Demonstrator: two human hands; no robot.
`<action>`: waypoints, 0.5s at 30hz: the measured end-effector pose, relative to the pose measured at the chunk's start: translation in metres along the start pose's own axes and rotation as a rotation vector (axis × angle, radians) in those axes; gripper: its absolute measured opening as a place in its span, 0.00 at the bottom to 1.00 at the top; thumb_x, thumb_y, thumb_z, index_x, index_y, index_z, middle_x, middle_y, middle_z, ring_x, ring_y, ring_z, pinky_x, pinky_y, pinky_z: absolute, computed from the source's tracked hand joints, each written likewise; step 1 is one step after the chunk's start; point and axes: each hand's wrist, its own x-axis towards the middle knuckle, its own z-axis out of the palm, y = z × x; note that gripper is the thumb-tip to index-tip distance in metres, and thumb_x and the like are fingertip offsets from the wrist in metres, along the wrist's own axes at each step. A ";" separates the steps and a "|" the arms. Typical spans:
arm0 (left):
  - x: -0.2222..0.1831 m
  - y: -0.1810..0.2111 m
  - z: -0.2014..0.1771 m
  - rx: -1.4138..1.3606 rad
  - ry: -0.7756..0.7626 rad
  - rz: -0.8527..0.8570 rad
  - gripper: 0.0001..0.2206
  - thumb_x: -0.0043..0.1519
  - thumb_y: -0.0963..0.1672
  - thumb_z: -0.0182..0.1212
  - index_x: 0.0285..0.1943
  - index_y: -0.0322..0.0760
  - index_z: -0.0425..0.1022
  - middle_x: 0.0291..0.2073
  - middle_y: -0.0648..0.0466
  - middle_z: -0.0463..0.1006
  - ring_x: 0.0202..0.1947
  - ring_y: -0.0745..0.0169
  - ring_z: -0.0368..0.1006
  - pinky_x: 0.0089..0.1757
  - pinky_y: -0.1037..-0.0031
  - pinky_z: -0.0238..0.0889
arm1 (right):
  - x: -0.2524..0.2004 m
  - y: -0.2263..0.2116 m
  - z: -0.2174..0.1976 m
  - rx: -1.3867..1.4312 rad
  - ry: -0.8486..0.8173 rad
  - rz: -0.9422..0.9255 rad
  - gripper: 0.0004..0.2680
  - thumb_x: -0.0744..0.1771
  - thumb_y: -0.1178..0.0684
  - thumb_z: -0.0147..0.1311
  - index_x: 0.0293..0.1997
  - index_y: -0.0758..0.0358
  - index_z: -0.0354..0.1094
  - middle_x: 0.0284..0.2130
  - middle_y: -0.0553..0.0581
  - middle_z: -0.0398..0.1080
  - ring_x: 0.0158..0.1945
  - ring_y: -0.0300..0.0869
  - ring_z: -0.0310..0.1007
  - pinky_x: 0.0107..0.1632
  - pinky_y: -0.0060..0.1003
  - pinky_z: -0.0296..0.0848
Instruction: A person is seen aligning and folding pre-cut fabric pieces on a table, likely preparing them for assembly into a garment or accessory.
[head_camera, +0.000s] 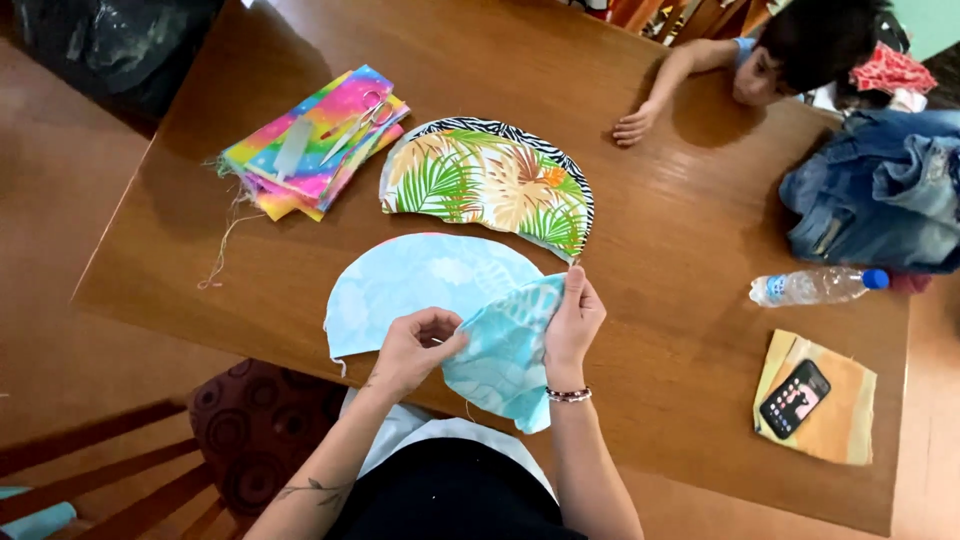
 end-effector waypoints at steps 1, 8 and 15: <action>-0.002 0.005 0.000 -0.007 0.008 0.000 0.07 0.54 0.40 0.73 0.40 0.34 0.81 0.30 0.52 0.83 0.33 0.68 0.75 0.38 0.77 0.71 | 0.004 0.003 -0.001 -0.003 -0.010 0.000 0.20 0.73 0.48 0.47 0.17 0.48 0.51 0.09 0.38 0.48 0.15 0.24 0.48 0.19 0.18 0.52; -0.001 0.019 0.011 0.192 -0.032 -0.128 0.14 0.43 0.38 0.80 0.37 0.31 0.84 0.26 0.49 0.82 0.30 0.64 0.75 0.37 0.72 0.73 | 0.028 -0.002 0.003 -0.095 -0.259 -0.079 0.16 0.71 0.49 0.52 0.20 0.53 0.61 0.12 0.42 0.54 0.17 0.27 0.54 0.20 0.22 0.60; 0.006 0.028 0.023 0.100 0.153 -0.178 0.13 0.45 0.42 0.82 0.37 0.33 0.86 0.27 0.50 0.83 0.30 0.66 0.73 0.37 0.71 0.73 | 0.024 -0.024 0.009 -0.419 -0.160 -0.588 0.11 0.66 0.51 0.65 0.49 0.61 0.72 0.42 0.54 0.72 0.47 0.42 0.72 0.49 0.34 0.70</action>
